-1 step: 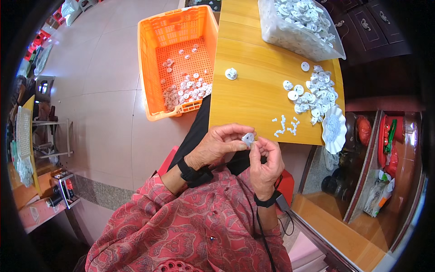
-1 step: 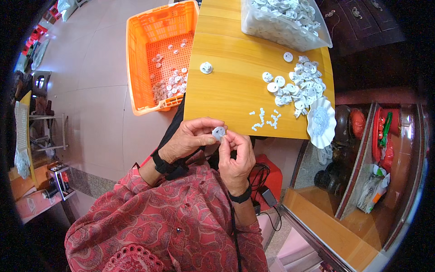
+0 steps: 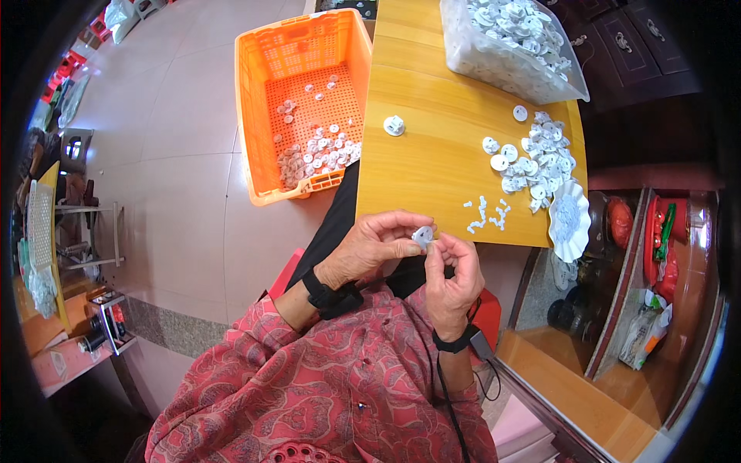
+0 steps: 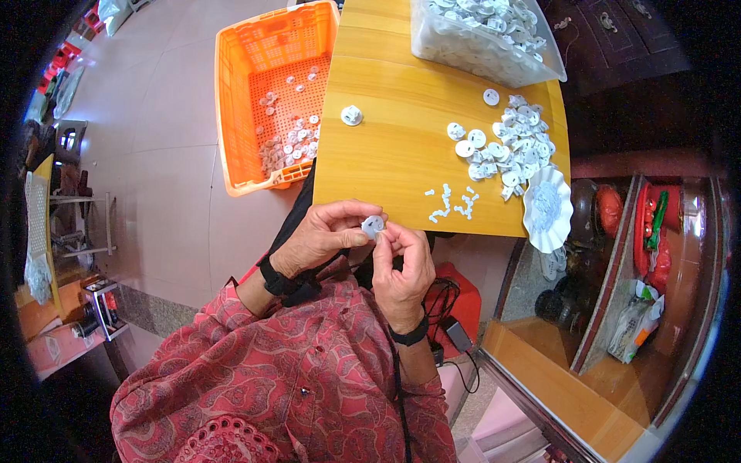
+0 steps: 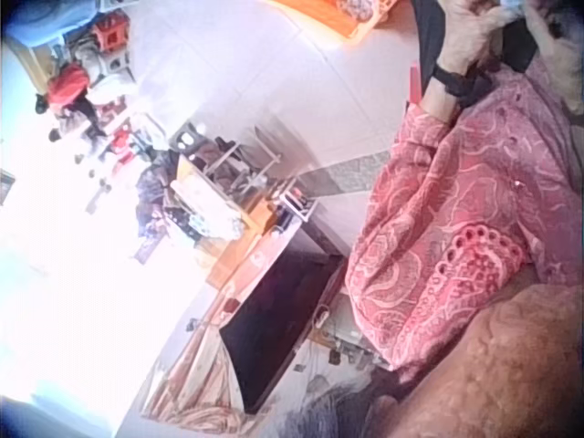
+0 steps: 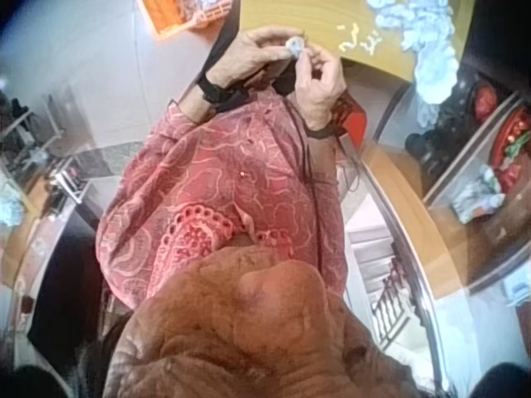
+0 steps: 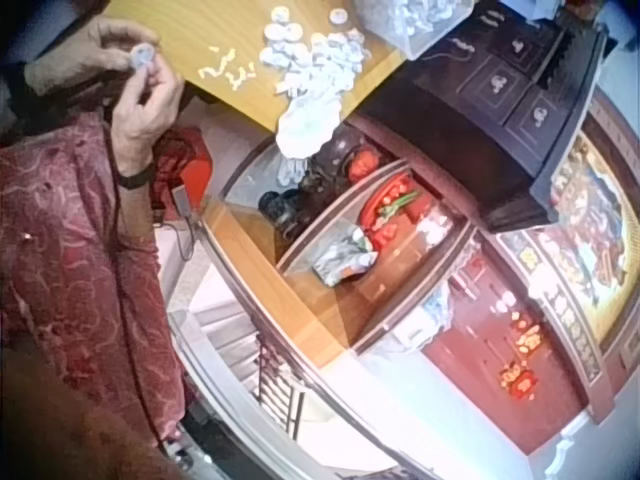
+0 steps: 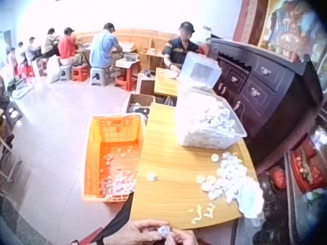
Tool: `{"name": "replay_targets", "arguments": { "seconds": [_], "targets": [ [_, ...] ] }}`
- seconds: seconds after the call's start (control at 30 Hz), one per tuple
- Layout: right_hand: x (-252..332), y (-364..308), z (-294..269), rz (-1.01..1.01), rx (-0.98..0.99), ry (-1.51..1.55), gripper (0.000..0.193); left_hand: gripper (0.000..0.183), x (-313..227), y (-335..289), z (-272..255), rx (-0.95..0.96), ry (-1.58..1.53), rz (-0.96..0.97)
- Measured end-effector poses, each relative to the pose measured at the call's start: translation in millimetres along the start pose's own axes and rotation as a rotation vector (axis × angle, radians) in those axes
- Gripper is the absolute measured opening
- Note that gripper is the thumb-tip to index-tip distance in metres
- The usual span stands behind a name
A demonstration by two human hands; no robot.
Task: Assembling small plastic shoe components by hand at a workstation.
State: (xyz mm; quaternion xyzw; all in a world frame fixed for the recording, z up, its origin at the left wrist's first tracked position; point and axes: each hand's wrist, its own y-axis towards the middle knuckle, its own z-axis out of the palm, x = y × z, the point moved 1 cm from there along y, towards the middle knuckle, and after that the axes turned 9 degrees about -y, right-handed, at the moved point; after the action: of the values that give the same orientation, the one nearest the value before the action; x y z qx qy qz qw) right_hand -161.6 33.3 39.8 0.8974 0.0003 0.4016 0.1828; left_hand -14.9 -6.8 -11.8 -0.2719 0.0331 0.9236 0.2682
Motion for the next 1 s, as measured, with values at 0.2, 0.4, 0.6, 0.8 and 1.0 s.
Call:
{"name": "replay_targets", "arguments": {
  "seconds": [0.2,0.4,0.6,0.8,1.0],
  "targets": [
    [-3.6,-3.3,4.3,-0.015,-0.020,-0.032,0.016,0.038,-3.7,-1.3,3.0,-0.017,0.077,0.000],
    [-0.4,-3.0,7.4,-0.051,-0.022,-0.050,0.018,0.038,-2.5,-1.2,1.5,-0.020,0.129,0.016],
    [4.3,0.9,7.4,0.022,0.013,-0.006,0.018,0.038,-5.9,-1.6,1.0,-0.054,0.145,0.003],
    [-0.6,-2.4,5.0,0.055,0.001,0.059,0.020,0.039,-7.1,-2.1,2.6,-0.048,0.121,0.012],
    [1.4,-2.6,8.9,0.036,-0.006,0.017,0.017,0.037,-7.3,-2.1,2.5,-0.049,0.158,0.026]
  ]
}}
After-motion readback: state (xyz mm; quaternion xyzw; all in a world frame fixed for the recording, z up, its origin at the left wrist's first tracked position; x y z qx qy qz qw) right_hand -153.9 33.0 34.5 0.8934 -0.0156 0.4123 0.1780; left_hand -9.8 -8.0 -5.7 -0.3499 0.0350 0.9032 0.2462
